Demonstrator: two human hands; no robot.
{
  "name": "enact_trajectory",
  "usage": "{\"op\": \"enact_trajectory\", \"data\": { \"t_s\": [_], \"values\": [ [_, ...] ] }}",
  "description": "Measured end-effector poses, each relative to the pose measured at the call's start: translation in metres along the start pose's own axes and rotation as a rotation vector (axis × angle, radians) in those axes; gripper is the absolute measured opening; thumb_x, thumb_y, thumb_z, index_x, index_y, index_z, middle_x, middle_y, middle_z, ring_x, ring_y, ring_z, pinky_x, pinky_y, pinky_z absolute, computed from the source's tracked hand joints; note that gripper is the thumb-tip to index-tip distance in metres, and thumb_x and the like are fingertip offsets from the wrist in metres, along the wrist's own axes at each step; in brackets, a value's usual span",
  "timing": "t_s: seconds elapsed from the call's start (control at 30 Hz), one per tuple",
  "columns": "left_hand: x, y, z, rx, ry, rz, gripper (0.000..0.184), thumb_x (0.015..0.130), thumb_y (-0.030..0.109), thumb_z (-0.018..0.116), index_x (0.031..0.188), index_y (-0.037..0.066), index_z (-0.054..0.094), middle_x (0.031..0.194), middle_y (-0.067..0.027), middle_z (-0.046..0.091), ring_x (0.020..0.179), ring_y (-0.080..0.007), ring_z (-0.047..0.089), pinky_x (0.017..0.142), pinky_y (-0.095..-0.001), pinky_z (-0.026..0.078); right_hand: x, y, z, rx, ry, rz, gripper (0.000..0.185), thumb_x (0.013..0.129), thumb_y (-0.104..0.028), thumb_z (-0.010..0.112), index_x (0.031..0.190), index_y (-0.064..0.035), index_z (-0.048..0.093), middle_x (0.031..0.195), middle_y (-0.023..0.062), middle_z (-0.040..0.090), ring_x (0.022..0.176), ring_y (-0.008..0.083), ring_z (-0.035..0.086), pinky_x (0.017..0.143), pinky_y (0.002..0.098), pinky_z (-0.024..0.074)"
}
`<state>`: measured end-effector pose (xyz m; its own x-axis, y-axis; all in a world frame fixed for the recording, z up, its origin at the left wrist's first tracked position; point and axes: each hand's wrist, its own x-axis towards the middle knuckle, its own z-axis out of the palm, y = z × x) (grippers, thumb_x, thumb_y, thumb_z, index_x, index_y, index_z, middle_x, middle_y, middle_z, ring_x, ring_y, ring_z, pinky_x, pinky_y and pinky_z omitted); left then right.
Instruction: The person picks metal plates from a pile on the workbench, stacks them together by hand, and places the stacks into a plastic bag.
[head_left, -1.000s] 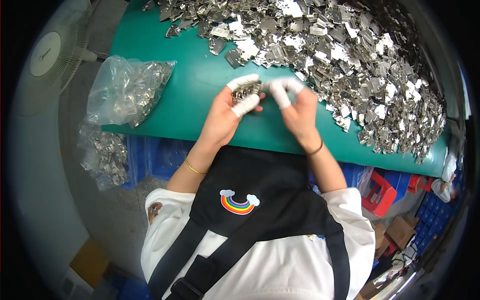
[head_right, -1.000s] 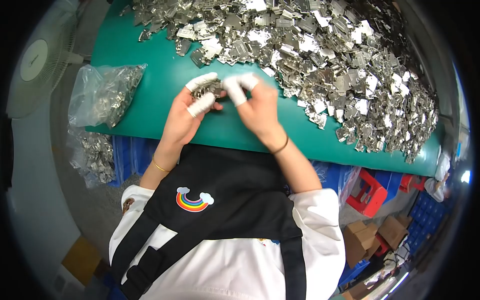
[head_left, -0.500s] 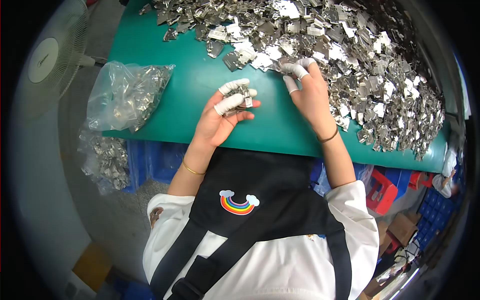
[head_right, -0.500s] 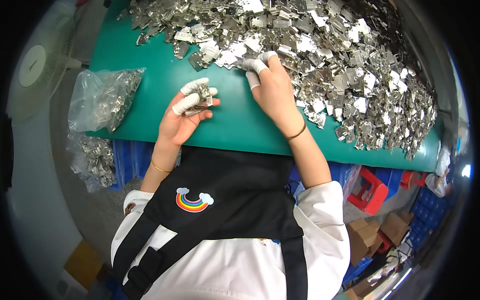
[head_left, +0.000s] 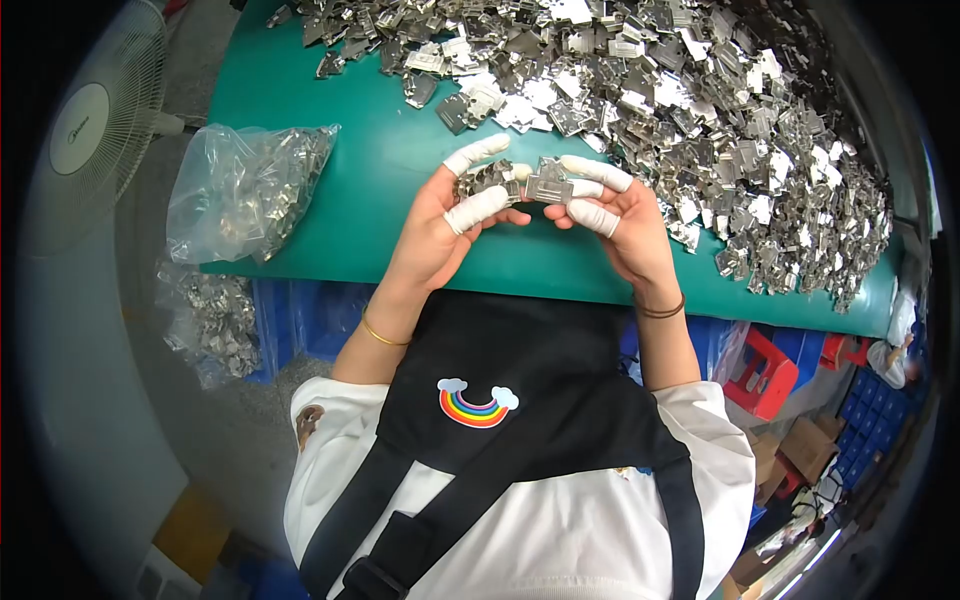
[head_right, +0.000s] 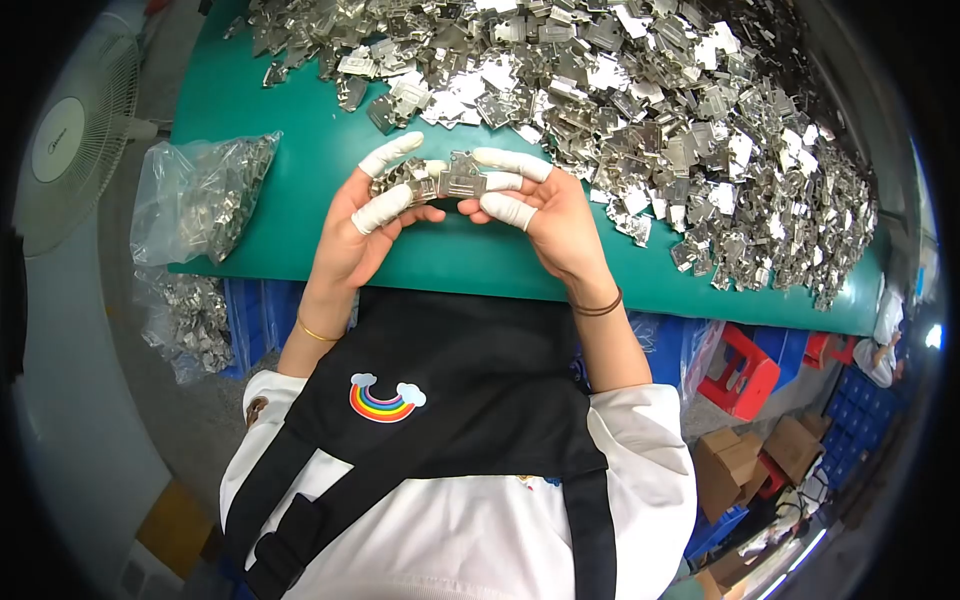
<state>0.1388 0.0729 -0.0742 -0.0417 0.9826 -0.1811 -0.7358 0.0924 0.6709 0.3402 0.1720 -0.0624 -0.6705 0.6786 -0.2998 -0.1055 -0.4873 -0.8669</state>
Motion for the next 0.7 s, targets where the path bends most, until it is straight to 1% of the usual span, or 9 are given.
{"op": "enact_trajectory", "data": {
  "t_s": [0.1, 0.23, 0.27, 0.33, 0.37, 0.47, 0.5, 0.6, 0.7],
  "values": [
    [0.000, 0.000, 0.003, 0.103, 0.027, 0.012, 0.049, 0.092, 0.002, 0.060, 0.138, 0.002, 0.044, 0.122, -0.0142, 0.060, 0.107, -0.0220, 0.062, 0.088, -0.0372, 0.055, -0.003, -0.005, 0.000, -0.107, 0.001, 0.004, 0.044, 0.086, 0.005, 0.065, 0.129, 0.0067, 0.052, 0.108, 0.0193, 0.066, 0.096, 0.0244, 0.069, 0.083, 0.0300, 0.0562],
    [0.002, -0.016, -0.003, 0.430, 0.013, 0.107, 0.049, 0.087, 0.002, 0.068, 0.133, 0.002, 0.050, 0.117, -0.0107, 0.063, 0.105, -0.0189, 0.063, 0.086, -0.0324, 0.055, -0.006, -0.003, 0.030, -0.571, -0.045, -0.127, 0.048, 0.084, 0.002, 0.070, 0.130, 0.0011, 0.055, 0.114, 0.0111, 0.067, 0.101, 0.0180, 0.067, 0.090, 0.0304, 0.0539],
    [0.002, -0.019, -0.005, 0.431, 0.010, 0.109, 0.049, 0.087, 0.002, 0.068, 0.133, 0.002, 0.050, 0.117, -0.0107, 0.063, 0.105, -0.0189, 0.063, 0.086, -0.0324, 0.055, -0.002, 0.000, 0.032, -0.612, -0.026, -0.190, 0.038, 0.084, -0.004, 0.071, 0.121, -0.0021, 0.063, 0.098, 0.0099, 0.072, 0.088, 0.0140, 0.069, 0.078, 0.0278, 0.0560],
    [0.003, -0.021, -0.008, 0.183, 0.078, 0.014, 0.049, 0.087, 0.000, 0.067, 0.133, 0.002, 0.051, 0.117, -0.0116, 0.063, 0.105, -0.0209, 0.064, 0.084, -0.0329, 0.055, 0.012, -0.008, 0.022, -0.811, 0.017, -0.283, 0.033, 0.083, -0.009, 0.072, 0.115, -0.0031, 0.066, 0.092, 0.0098, 0.072, 0.076, 0.0137, 0.068, 0.068, 0.0284, 0.0543],
    [0.000, -0.016, -0.010, 0.058, 0.099, -0.058, 0.043, 0.090, 0.003, 0.062, 0.132, 0.001, 0.051, 0.119, -0.0144, 0.063, 0.104, -0.0246, 0.065, 0.083, -0.0341, 0.056, 0.021, -0.014, 0.022, -1.025, 0.180, -0.424, 0.031, 0.081, -0.013, 0.073, 0.111, -0.0051, 0.068, 0.083, 0.0100, 0.069, 0.068, 0.0192, 0.064, 0.063, 0.0331, 0.0513],
    [-0.002, -0.011, -0.022, -0.104, 0.052, -0.102, 0.038, 0.095, 0.008, 0.055, 0.132, 0.000, 0.050, 0.120, -0.0175, 0.062, 0.105, -0.0286, 0.065, 0.081, -0.0362, 0.057, 0.054, -0.014, -0.002, -1.556, 0.360, -0.840, 0.043, 0.075, -0.018, 0.076, 0.115, -0.0067, 0.066, 0.099, 0.0082, 0.063, 0.092, 0.0289, 0.056, 0.081, 0.0393, 0.0457],
    [-0.002, -0.014, -0.023, -0.122, 0.050, -0.068, 0.038, 0.097, 0.012, 0.052, 0.132, -0.001, 0.049, 0.120, -0.0195, 0.062, 0.105, -0.0305, 0.065, 0.079, -0.0374, 0.058, 0.057, -0.017, -0.003, -1.684, 0.339, -0.805, 0.048, 0.073, -0.018, 0.076, 0.118, -0.0068, 0.064, 0.106, 0.0081, 0.061, 0.099, 0.0277, 0.053, 0.086, 0.0385, 0.0423],
    [0.000, -0.014, -0.025, -0.114, 0.097, -0.050, 0.038, 0.097, 0.011, 0.052, 0.133, 0.000, 0.049, 0.119, -0.0202, 0.062, 0.105, -0.0315, 0.065, 0.078, -0.0379, 0.059, 0.063, -0.013, -0.010, -1.781, 0.237, -0.796, 0.047, 0.073, -0.016, 0.075, 0.118, -0.0063, 0.064, 0.103, 0.0082, 0.061, 0.097, 0.0277, 0.054, 0.087, 0.0386, 0.0416],
    [-0.005, -0.007, -0.027, -0.129, 0.084, -0.065, 0.039, 0.097, 0.011, 0.053, 0.134, 0.001, 0.049, 0.119, -0.0203, 0.062, 0.104, -0.0312, 0.065, 0.080, -0.0385, 0.058, 0.048, -0.018, -0.011, -1.528, -0.047, -0.659, 0.053, 0.070, -0.007, 0.072, 0.122, -0.0122, 0.062, 0.104, 0.0087, 0.062, 0.098, 0.0283, 0.054, 0.089, 0.0386, 0.0403]
  ]
}}
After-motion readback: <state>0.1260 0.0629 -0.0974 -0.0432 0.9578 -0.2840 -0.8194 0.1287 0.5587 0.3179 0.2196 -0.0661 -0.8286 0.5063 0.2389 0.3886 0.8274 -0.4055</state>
